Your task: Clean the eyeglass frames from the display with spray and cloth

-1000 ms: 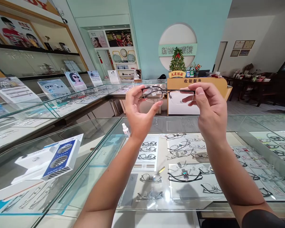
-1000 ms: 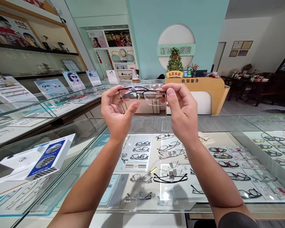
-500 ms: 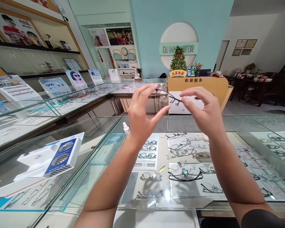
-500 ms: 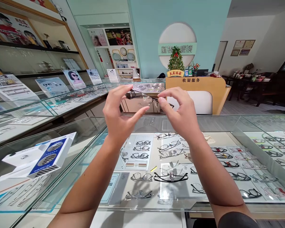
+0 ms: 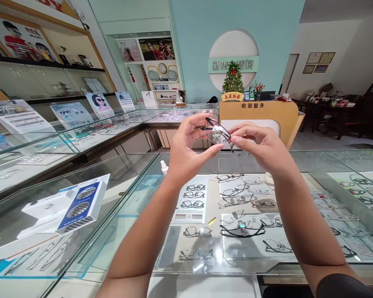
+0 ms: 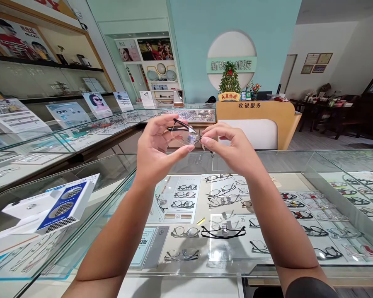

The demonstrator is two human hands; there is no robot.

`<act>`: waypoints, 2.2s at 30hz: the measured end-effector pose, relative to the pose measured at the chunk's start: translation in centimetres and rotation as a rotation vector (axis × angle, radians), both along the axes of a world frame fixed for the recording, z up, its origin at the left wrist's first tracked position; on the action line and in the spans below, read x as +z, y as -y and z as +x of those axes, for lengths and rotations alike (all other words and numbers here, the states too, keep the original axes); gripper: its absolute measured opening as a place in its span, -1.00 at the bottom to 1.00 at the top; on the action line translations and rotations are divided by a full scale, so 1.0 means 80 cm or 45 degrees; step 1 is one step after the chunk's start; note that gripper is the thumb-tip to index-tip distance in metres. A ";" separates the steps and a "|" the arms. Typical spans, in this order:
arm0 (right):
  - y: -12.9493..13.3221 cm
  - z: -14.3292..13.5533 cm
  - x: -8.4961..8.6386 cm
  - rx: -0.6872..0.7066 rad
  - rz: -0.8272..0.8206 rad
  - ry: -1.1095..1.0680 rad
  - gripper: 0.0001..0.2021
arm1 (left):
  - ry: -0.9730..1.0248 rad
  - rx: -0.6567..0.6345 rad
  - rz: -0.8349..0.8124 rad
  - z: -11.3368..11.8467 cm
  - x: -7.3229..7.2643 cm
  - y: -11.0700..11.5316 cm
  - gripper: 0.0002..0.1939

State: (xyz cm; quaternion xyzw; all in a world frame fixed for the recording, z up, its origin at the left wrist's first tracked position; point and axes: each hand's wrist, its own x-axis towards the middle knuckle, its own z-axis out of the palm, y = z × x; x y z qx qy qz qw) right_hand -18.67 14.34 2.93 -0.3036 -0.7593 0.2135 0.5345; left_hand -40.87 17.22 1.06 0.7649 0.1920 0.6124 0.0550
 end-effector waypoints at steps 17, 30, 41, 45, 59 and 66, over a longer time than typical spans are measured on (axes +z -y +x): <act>-0.009 -0.005 -0.008 -0.327 0.249 -0.048 -0.88 | 0.280 0.384 0.133 0.025 -0.014 0.010 -0.81; 0.009 -0.036 -0.021 -0.713 0.605 0.292 -0.86 | 0.353 -0.136 -0.778 0.042 -0.016 0.016 -0.62; 0.023 -0.031 -0.007 -0.645 0.370 0.511 -0.84 | 0.277 -0.064 -0.684 0.039 -0.017 0.000 -0.62; 0.029 -0.007 0.007 -0.687 0.290 0.455 -0.72 | -0.107 0.159 -0.724 0.028 -0.007 0.007 -0.67; 0.046 0.023 0.022 -0.864 0.339 0.383 -0.58 | -1.602 0.013 -1.030 0.131 -0.111 0.019 -0.78; 0.045 0.026 0.025 -0.802 0.355 0.403 -0.60 | -1.799 0.057 -1.048 0.135 -0.129 0.009 -0.81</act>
